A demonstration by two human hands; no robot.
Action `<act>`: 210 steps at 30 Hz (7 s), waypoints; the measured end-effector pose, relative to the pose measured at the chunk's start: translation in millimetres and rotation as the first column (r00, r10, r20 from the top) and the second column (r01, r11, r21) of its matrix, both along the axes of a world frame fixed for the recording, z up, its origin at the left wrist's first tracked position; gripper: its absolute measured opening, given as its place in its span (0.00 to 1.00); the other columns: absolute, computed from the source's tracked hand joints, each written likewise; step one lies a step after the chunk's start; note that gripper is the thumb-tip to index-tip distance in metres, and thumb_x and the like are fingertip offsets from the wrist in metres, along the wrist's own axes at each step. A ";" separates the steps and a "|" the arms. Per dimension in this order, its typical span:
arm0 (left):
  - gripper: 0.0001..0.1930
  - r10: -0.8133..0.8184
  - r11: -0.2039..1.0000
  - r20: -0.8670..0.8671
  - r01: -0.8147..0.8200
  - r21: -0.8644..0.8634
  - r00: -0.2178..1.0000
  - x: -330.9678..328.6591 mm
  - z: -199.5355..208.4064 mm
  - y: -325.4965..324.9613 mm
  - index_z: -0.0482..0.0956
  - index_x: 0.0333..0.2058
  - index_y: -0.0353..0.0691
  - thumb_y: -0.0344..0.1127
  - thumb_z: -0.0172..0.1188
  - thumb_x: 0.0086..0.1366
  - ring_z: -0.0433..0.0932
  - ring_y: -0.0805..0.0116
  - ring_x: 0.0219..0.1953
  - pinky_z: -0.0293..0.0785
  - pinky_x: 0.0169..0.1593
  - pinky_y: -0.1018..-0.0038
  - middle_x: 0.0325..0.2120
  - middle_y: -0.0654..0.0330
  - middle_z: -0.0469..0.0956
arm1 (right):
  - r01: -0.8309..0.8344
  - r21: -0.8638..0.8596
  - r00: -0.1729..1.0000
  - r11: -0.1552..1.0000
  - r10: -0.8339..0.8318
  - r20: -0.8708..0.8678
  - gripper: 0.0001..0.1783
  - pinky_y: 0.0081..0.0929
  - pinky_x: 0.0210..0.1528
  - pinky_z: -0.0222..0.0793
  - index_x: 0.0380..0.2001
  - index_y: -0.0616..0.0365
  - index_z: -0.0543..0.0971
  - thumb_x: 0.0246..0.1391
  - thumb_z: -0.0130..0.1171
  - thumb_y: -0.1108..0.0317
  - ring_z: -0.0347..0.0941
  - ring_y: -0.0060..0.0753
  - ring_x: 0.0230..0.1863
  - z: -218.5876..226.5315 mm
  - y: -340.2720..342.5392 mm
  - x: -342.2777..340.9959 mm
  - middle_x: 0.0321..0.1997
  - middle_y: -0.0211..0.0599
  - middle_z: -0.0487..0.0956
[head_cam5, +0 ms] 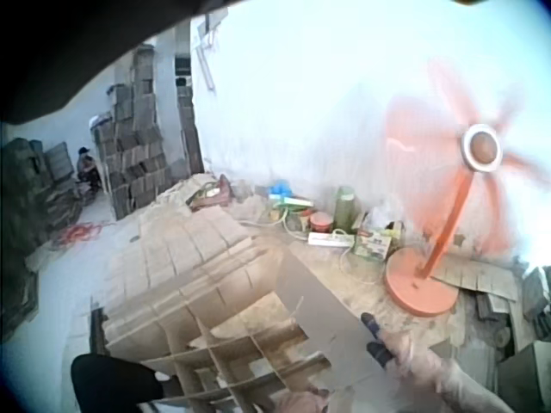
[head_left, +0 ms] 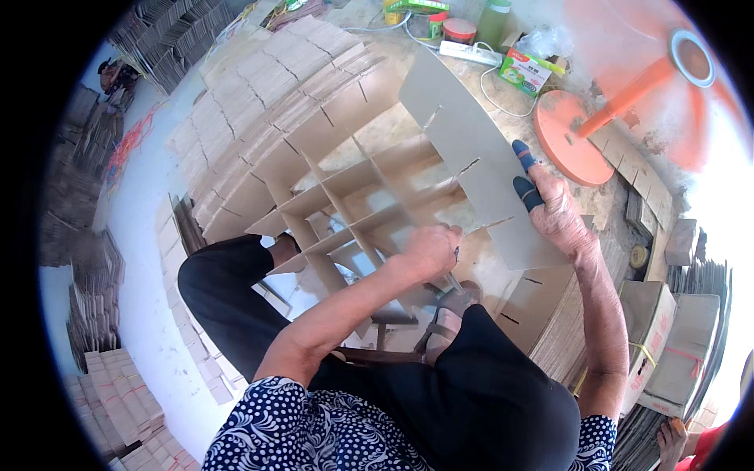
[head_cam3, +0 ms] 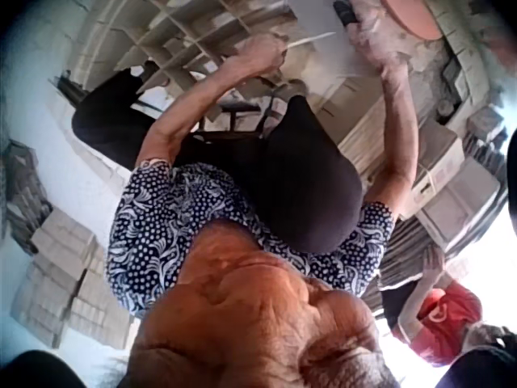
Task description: The person assembles a multi-compartment cardboard tray by folding and interlocking pre-cut cardboard pieces. They repeatedly pick up pieces, fold them into shape, and fit them together to form a grid-like structure.
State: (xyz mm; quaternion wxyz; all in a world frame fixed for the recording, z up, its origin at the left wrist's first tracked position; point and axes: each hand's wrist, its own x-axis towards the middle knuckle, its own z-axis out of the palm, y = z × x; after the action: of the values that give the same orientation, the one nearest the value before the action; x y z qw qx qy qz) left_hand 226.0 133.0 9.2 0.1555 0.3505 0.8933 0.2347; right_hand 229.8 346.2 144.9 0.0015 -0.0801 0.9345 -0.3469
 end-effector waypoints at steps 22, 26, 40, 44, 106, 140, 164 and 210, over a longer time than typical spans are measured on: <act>0.11 -0.010 0.999 0.115 0.005 0.049 0.993 -10.2 -0.2 3.6 0.76 0.34 0.38 0.33 0.55 0.52 0.78 0.49 0.35 0.74 0.38 0.57 0.30 0.49 0.79 | -0.089 0.138 0.994 0.986 0.079 0.076 0.41 0.22 0.39 0.68 0.64 0.48 0.61 0.43 0.50 0.85 0.71 0.50 0.30 -68.9 -23.2 -24.7 0.31 0.53 0.76; 0.09 0.023 0.997 0.153 -0.035 0.076 0.988 -9.3 -1.0 3.2 0.77 0.31 0.39 0.33 0.54 0.51 0.78 0.45 0.33 0.72 0.37 0.54 0.27 0.48 0.79 | -0.107 0.339 0.962 0.935 0.011 0.273 0.37 0.41 0.42 0.70 0.60 0.52 0.62 0.42 0.53 0.78 0.75 0.57 0.38 -115.9 -32.3 -17.5 0.33 0.57 0.78; 0.36 -0.152 0.971 0.031 0.155 -0.181 0.988 93.3 62.5 -205.5 0.70 0.48 0.33 0.30 0.68 0.33 0.44 0.28 0.65 0.45 0.62 0.38 0.62 0.36 0.49 | 0.140 0.436 0.981 0.889 -0.064 -0.185 0.23 0.42 0.45 0.67 0.46 0.60 0.71 0.43 0.58 0.68 0.73 0.46 0.44 -103.5 -115.8 -87.8 0.42 0.45 0.75; 0.36 -0.085 0.970 -0.180 0.040 -0.240 0.980 80.6 23.9 -189.9 0.72 0.48 0.36 0.28 0.65 0.31 0.40 0.26 0.66 0.42 0.60 0.32 0.64 0.37 0.45 | 0.056 0.299 0.929 0.953 0.059 -0.364 0.26 0.41 0.43 0.67 0.46 0.62 0.71 0.39 0.58 0.68 0.72 0.45 0.40 -134.3 -134.0 -34.7 0.35 0.45 0.74; 0.21 0.172 0.949 -0.831 -0.315 -0.003 0.528 -307.4 5.4 -134.8 0.72 0.43 0.36 0.33 0.66 0.49 0.64 0.49 0.55 0.63 0.55 0.63 0.47 0.50 0.70 | 0.143 -0.031 0.970 0.989 -0.146 -0.192 0.50 0.29 0.32 0.69 0.68 0.60 0.40 0.38 0.44 0.87 0.71 0.51 0.25 -117.0 -57.0 -125.9 0.24 0.55 0.73; 0.09 -0.067 0.979 -0.151 0.035 -0.202 0.986 -217.7 5.4 -89.5 0.71 0.33 0.37 0.24 0.54 0.50 0.78 0.45 0.34 0.72 0.38 0.55 0.27 0.47 0.78 | 0.211 0.268 0.943 0.940 -0.123 -0.310 0.46 0.42 0.28 0.72 0.67 0.48 0.53 0.42 0.51 0.82 0.74 0.50 0.27 -101.8 -56.3 -109.9 0.31 0.46 0.75; 0.07 -0.089 0.992 -0.044 0.084 -0.096 0.995 -141.5 4.9 21.5 0.75 0.31 0.35 0.27 0.50 0.54 0.78 0.44 0.36 0.73 0.39 0.54 0.29 0.44 0.78 | 0.354 0.013 0.888 0.935 -0.332 -0.319 0.47 0.30 0.32 0.71 0.67 0.49 0.54 0.39 0.44 0.89 0.72 0.54 0.27 -97.1 -12.2 -13.3 0.31 0.51 0.74; 0.04 0.202 0.979 -0.336 -0.193 0.058 0.920 -308.8 22.3 -155.1 0.72 0.31 0.35 0.28 0.52 0.57 0.74 0.41 0.33 0.68 0.36 0.55 0.27 0.43 0.75 | 0.198 -0.022 0.978 0.980 -0.199 -0.056 0.49 0.17 0.32 0.63 0.68 0.53 0.48 0.39 0.43 0.87 0.67 0.28 0.24 -39.3 -59.3 -60.1 0.24 0.41 0.72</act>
State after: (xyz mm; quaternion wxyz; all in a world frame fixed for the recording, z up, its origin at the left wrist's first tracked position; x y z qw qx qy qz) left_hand -82.8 -22.2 31.5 -0.0299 0.2958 0.9345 0.1957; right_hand 169.7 286.9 105.6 -0.0610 0.0035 0.9346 -0.3505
